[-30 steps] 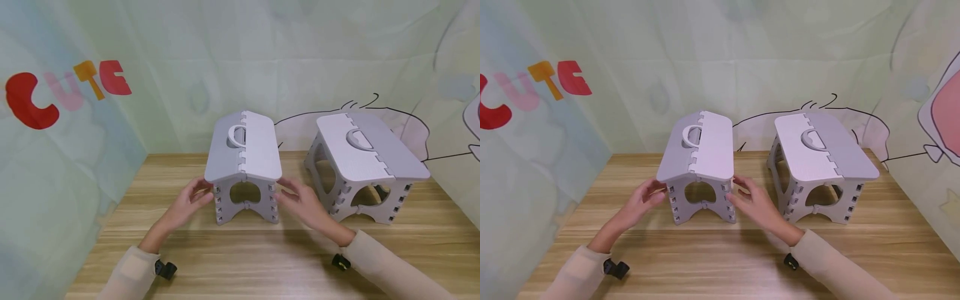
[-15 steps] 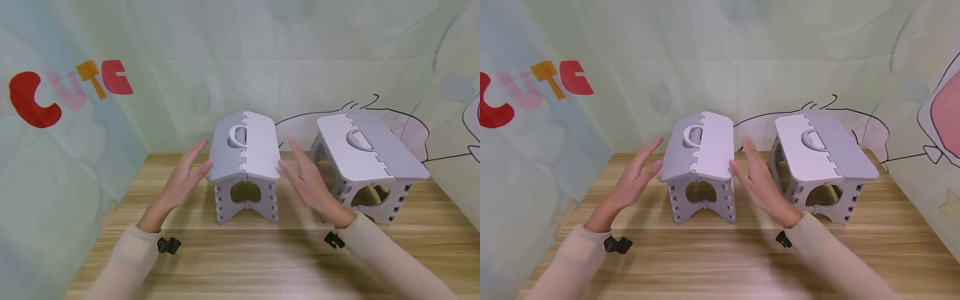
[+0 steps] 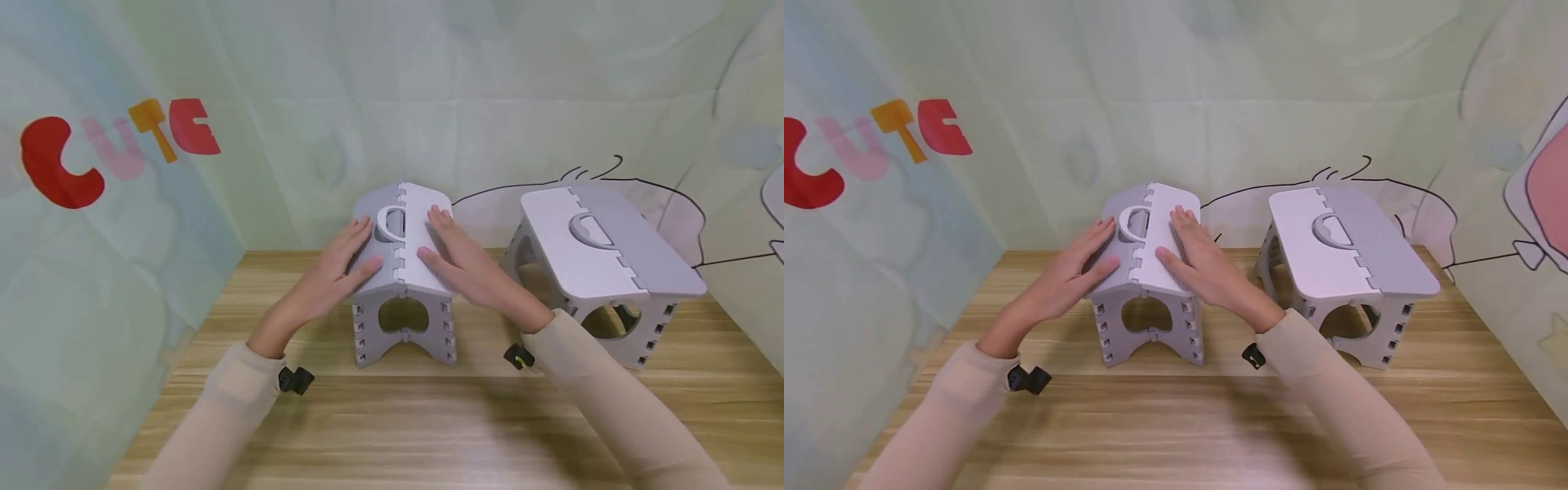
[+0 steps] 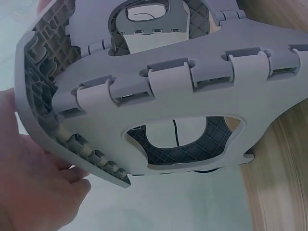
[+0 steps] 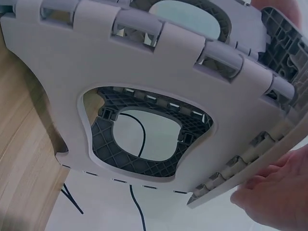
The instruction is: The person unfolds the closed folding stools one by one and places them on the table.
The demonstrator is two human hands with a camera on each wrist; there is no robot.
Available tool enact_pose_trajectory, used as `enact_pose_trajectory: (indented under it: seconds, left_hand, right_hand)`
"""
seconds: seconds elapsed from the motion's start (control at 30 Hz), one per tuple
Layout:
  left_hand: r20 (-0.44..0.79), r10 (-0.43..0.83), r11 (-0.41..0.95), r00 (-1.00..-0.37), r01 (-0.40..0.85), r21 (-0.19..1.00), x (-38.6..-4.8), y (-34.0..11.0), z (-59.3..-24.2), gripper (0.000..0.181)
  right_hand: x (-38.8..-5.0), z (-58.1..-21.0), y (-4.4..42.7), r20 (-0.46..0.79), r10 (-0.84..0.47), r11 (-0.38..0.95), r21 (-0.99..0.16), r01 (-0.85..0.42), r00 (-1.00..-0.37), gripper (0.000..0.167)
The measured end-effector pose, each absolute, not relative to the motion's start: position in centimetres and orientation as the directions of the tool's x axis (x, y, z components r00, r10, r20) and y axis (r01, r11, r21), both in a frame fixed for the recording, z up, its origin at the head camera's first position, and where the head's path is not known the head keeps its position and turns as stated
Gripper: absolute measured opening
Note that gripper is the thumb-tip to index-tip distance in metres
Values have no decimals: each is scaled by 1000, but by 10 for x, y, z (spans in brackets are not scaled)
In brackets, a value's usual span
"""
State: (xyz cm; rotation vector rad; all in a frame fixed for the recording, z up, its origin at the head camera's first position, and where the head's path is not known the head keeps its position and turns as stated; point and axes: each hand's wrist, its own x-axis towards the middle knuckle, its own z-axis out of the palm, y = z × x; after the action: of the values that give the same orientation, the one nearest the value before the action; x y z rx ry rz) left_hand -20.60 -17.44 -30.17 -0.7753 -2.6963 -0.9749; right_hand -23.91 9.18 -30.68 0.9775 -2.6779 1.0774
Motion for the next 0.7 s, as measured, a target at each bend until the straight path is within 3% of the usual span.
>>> enact_pose_trajectory:
  seconds: [0.3, 0.7]
  left_hand:
    - [280, 438, 676, -854, 518, 523, -210, -168, -303, 81]
    - [260, 453, 711, -853, 521, 473, -210, -167, -303, 79]
  right_hand:
    - [-241, -305, 87, 284, -575, 585, -513, -628, -767, 64]
    - [-241, -302, 86, 233, -608, 618, -462, -637, -759, 64]
